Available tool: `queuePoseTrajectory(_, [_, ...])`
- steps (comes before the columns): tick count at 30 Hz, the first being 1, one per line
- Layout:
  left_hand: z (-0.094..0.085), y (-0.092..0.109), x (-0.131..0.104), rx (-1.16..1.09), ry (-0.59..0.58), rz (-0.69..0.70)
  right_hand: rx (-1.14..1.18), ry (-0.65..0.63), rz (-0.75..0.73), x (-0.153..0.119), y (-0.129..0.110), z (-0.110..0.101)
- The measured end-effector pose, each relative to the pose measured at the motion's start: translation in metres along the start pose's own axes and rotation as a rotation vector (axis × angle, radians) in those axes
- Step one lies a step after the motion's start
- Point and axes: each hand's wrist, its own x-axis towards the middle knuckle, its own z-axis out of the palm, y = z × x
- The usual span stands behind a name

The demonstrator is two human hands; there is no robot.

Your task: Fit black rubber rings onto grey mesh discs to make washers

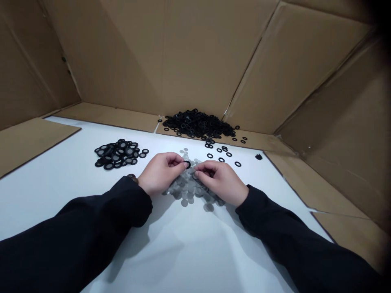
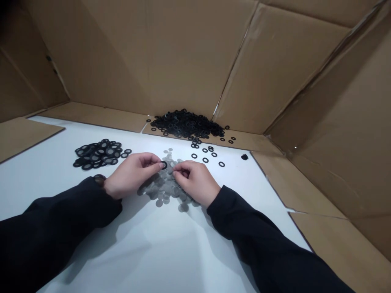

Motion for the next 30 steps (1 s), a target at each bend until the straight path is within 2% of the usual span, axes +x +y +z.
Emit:
queuePoseTrajectory(12, [0.003, 0.006, -0.002, -0.021, -0.001, -0.067, 0.081, 0.135, -0.073, 0.000, -0.005, 0.002])
queuePoseTrajectory(17, [0.004, 0.008, -0.002, -0.012, -0.049, -0.083, 0.052, 0.162, -0.080, 0.000, -0.012, 0.003])
queuePoseTrajectory(23, [0.005, 0.008, -0.004, 0.029, -0.082, -0.006, 0.060, 0.148, -0.065, -0.002, -0.011, 0.003])
queuePoseTrajectory(30, [0.004, 0.005, -0.004, 0.054, -0.120, 0.061, 0.285, 0.056, -0.003, -0.002, -0.010, 0.005])
